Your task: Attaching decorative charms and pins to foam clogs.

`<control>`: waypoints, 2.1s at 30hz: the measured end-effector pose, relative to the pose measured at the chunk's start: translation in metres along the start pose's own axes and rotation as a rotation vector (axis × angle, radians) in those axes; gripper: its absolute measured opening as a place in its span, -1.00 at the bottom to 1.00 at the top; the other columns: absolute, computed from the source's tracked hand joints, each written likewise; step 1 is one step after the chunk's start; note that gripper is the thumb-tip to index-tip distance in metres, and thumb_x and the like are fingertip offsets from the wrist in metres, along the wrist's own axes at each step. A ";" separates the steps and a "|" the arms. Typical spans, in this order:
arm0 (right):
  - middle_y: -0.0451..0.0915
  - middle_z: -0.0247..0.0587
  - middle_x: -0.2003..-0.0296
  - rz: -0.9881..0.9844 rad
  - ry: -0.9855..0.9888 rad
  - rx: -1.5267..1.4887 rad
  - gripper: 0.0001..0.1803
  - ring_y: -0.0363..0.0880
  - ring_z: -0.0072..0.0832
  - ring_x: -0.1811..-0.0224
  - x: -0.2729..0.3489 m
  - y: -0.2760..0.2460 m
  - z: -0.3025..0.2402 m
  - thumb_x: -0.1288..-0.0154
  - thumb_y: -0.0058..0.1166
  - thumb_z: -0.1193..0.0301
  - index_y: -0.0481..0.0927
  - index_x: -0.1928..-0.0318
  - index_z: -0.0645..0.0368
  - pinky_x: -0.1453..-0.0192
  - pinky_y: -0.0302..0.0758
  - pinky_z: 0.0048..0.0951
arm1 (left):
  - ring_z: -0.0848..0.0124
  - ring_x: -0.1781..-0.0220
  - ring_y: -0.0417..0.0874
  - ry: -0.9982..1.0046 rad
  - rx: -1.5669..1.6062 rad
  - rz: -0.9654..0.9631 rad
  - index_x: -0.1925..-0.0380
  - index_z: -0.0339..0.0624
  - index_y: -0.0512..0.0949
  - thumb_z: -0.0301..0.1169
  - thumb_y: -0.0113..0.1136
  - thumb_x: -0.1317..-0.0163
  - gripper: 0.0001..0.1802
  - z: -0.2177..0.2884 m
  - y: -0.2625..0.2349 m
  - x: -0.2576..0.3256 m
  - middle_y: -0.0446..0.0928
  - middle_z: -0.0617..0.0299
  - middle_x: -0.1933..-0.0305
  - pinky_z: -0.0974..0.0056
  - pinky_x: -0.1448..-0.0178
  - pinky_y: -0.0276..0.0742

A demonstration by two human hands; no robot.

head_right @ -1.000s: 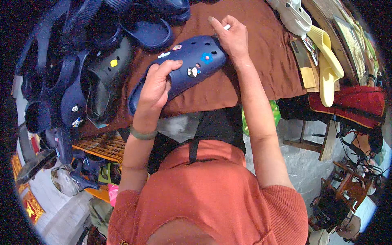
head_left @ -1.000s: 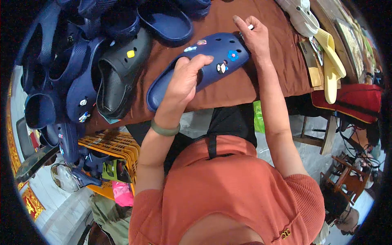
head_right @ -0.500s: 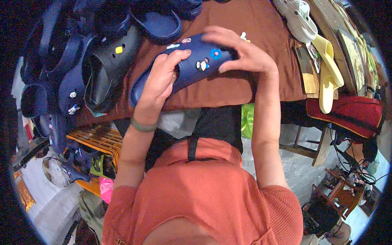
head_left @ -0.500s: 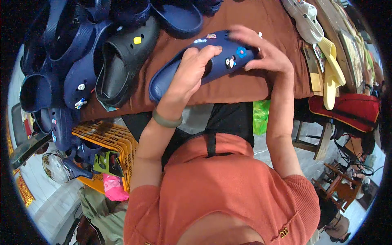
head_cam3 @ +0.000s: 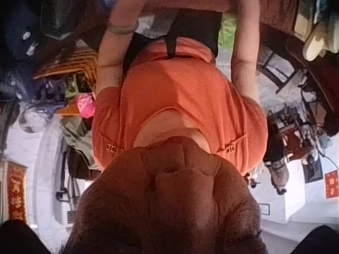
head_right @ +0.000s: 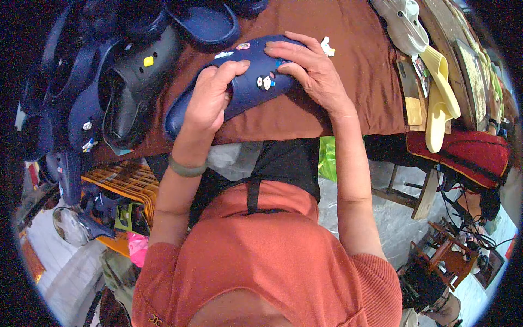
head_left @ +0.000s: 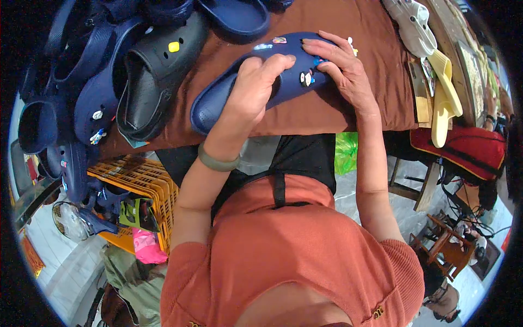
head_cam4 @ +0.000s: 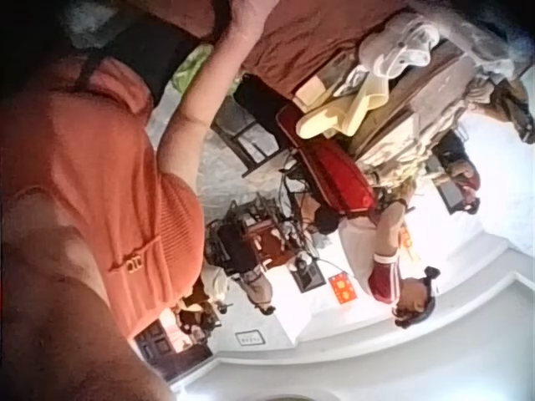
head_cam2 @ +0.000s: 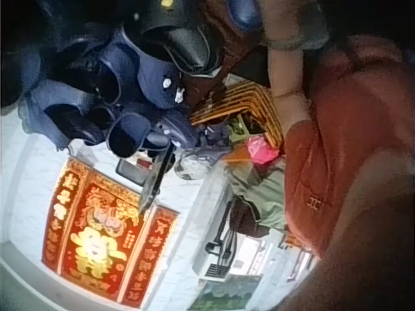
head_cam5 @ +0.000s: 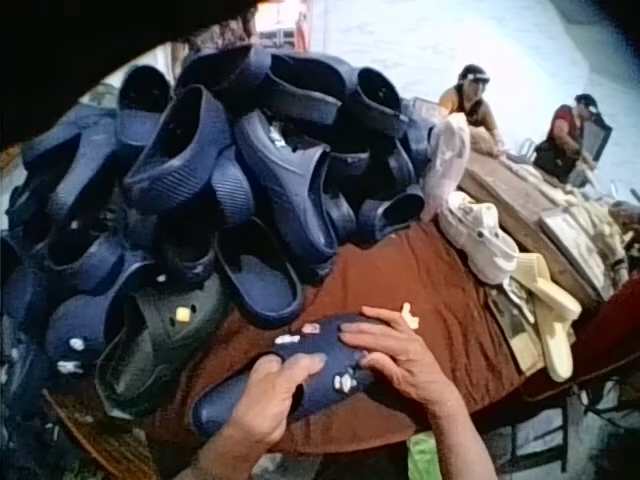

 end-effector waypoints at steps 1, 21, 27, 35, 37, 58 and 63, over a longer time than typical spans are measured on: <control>0.59 -0.36 0.00 0.002 0.003 0.001 -0.72 0.32 -0.29 -0.25 0.000 0.004 -0.001 -0.20 0.11 0.41 0.64 0.05 0.06 -0.32 0.28 -0.30 | 0.57 0.31 0.54 0.020 -0.006 0.003 0.36 -0.35 0.59 -0.41 0.09 -0.19 -0.80 0.003 0.001 0.000 0.58 0.27 0.34 0.41 0.18 0.45; 0.55 -0.25 0.07 0.368 0.396 -0.071 -0.66 0.47 -0.50 -0.01 0.007 -0.045 0.059 -0.19 0.20 0.36 0.59 0.02 0.17 -0.08 0.39 -0.45 | 0.45 0.03 0.52 0.048 -0.303 -0.161 -0.01 -0.38 0.46 -0.50 0.03 -0.23 -0.66 -0.007 0.031 0.034 0.52 0.20 0.03 0.34 -0.10 0.43; 0.34 -0.11 -0.23 -0.359 -0.169 0.021 -0.44 0.26 -0.27 -0.31 -0.052 -0.014 -0.034 -0.18 0.19 0.19 0.48 -0.16 0.14 -0.38 0.15 -0.27 | 0.25 0.13 0.54 0.128 -0.394 -0.165 0.07 -0.36 0.46 -0.29 0.07 -0.19 -0.61 -0.003 0.034 0.044 0.54 0.01 0.18 0.17 -0.02 0.44; 0.41 -0.08 -0.17 -0.590 -0.149 0.046 -0.54 0.28 -0.17 -0.28 -0.049 0.010 -0.043 -0.28 0.05 0.21 0.49 -0.14 0.12 -0.34 0.19 -0.24 | 0.15 0.19 0.55 0.270 -0.507 -0.100 0.12 -0.43 0.43 -0.26 0.07 -0.18 -0.58 0.000 0.034 0.045 0.51 -0.05 0.25 0.12 0.05 0.44; 0.45 -0.09 -0.14 -0.531 -0.125 0.092 -0.59 0.31 -0.19 -0.26 -0.046 0.012 -0.046 -0.31 0.02 0.25 0.51 -0.12 0.13 -0.32 0.22 -0.26 | 0.18 0.25 0.55 0.408 -0.502 -0.053 0.15 -0.44 0.44 -0.25 0.07 -0.17 -0.59 0.005 0.033 0.046 0.52 -0.02 0.30 0.12 0.10 0.46; 0.63 -0.04 0.30 -0.340 0.191 0.404 -0.63 0.59 -0.06 0.23 -0.043 0.029 -0.009 -0.37 -0.21 0.10 0.64 0.12 -0.05 0.14 0.49 -0.09 | 0.47 0.31 0.51 0.031 -0.331 -0.155 0.26 -0.43 0.48 -0.33 -0.05 -0.21 -0.68 0.002 0.021 0.017 0.52 0.19 0.35 0.30 0.18 0.47; 0.64 -0.03 0.29 -0.308 0.198 0.408 -0.62 0.59 -0.07 0.22 -0.043 0.028 -0.010 -0.37 -0.20 0.11 0.65 0.12 -0.03 0.13 0.48 -0.10 | 0.46 0.31 0.51 0.034 -0.276 -0.150 0.26 -0.44 0.47 -0.32 -0.05 -0.21 -0.67 -0.002 0.018 0.016 0.52 0.18 0.35 0.29 0.19 0.47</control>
Point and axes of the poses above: each hand's wrist, its own x-axis away from the middle knuckle, its own y-axis out of the palm, z = x × y, the point moved 7 cm from there along -x, towards the middle knuckle
